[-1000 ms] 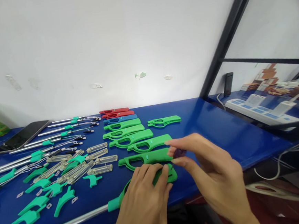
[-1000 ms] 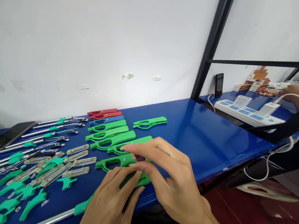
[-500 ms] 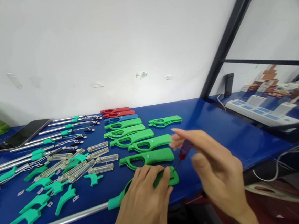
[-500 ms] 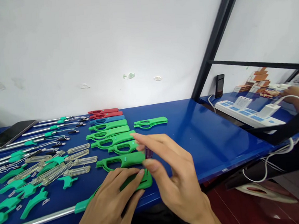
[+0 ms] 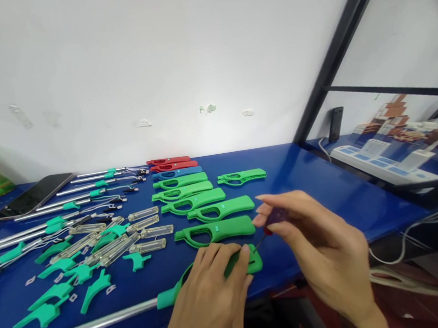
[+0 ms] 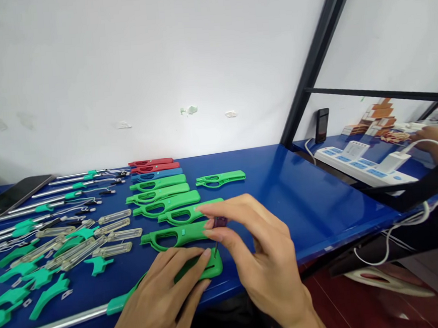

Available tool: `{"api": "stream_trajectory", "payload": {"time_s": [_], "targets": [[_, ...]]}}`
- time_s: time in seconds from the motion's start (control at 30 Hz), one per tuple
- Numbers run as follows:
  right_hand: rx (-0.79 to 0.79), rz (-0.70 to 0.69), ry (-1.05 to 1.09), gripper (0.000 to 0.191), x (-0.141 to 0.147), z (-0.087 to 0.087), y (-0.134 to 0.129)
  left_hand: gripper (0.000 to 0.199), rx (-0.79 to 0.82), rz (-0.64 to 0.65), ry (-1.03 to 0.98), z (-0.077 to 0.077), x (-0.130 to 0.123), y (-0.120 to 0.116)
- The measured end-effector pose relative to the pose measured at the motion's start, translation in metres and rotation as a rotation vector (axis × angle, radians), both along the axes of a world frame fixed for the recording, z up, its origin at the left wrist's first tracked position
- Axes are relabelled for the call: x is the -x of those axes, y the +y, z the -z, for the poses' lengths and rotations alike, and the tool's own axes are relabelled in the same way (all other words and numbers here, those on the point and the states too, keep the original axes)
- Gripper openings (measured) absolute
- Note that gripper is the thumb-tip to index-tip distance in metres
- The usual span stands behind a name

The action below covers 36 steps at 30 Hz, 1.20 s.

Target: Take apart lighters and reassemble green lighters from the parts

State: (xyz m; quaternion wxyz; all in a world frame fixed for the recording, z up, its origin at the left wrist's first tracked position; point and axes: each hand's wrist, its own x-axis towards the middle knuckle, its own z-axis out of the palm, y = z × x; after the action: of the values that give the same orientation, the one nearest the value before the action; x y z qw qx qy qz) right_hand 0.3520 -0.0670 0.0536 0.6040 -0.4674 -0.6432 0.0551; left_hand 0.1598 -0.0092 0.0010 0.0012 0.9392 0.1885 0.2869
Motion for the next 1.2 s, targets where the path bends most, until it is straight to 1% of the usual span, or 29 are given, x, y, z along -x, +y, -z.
{"api": "stream_trajectory", "payload": {"time_s": [0.07,0.13,0.2,0.27,0.3,0.4,0.47,0.53,0.6,0.63,0.77,0.83,0.9,0.93,0.97,1.0,1.1,1.13,1.2], "targets": [[-0.052,0.066,0.019,0.039,0.0,0.001,0.002,0.036,-0.007,-0.003,-0.013,0.0,-0.001,0.0],[-0.055,0.092,-0.027,0.035,0.0,0.0,0.003,0.035,-0.014,-0.004,-0.025,0.0,-0.001,0.0],[-0.013,0.043,-0.075,0.034,0.0,0.0,0.001,0.035,-0.014,-0.004,-0.035,0.0,-0.001,0.0],[0.003,-0.012,-0.057,0.04,0.001,-0.001,-0.001,0.035,-0.01,0.0,-0.038,0.0,-0.001,-0.001],[-0.012,-0.008,-0.032,0.042,0.002,-0.001,-0.002,0.035,-0.008,0.001,-0.036,0.0,-0.001,-0.001],[-0.094,0.092,-0.004,0.041,0.003,-0.002,-0.005,0.035,-0.015,0.003,-0.031,0.001,-0.001,-0.001],[-0.091,0.115,-0.049,0.035,0.003,-0.004,-0.006,0.035,-0.019,0.006,-0.033,0.0,-0.001,-0.001],[-0.032,0.05,-0.089,0.033,0.002,-0.006,-0.008,0.035,-0.014,0.006,-0.034,0.0,-0.001,-0.001],[0.016,-0.017,-0.084,0.04,0.002,-0.007,-0.008,0.036,-0.001,0.002,-0.026,0.0,0.0,-0.001],[0.006,-0.017,-0.068,0.042,0.002,-0.007,-0.008,0.036,0.003,-0.001,-0.023,0.001,0.0,-0.001],[-0.105,0.108,-0.049,0.04,0.002,-0.005,-0.006,0.036,0.009,-0.004,-0.011,0.003,0.0,-0.001],[-0.059,0.072,-0.09,0.039,0.001,-0.005,-0.008,0.036,0.014,-0.004,-0.011,0.003,0.0,-0.001],[0.013,-0.023,-0.113,0.042,0.001,-0.006,-0.01,0.036,0.016,-0.002,-0.018,0.002,0.0,-0.001],[0.029,-0.056,-0.108,0.044,0.002,-0.006,-0.011,0.036,0.017,-0.003,-0.018,0.002,0.0,-0.001],[0.023,-0.062,-0.096,0.044,0.003,-0.006,-0.011,0.036,0.017,-0.005,-0.017,0.001,-0.001,-0.001],[0.001,-0.038,-0.075,0.042,0.004,-0.006,-0.01,0.036,0.02,-0.006,-0.012,0.001,-0.001,-0.001],[-0.087,0.091,-0.035,0.035,0.006,-0.005,-0.008,0.036,0.026,-0.01,-0.003,-0.001,0.0,-0.001],[-0.086,0.104,-0.044,0.033,0.006,-0.005,-0.008,0.036,0.024,-0.008,-0.003,-0.001,0.0,-0.001],[-0.03,0.065,-0.089,0.03,0.004,-0.006,-0.01,0.037,0.023,-0.008,-0.006,0.0,0.001,-0.001]]}}
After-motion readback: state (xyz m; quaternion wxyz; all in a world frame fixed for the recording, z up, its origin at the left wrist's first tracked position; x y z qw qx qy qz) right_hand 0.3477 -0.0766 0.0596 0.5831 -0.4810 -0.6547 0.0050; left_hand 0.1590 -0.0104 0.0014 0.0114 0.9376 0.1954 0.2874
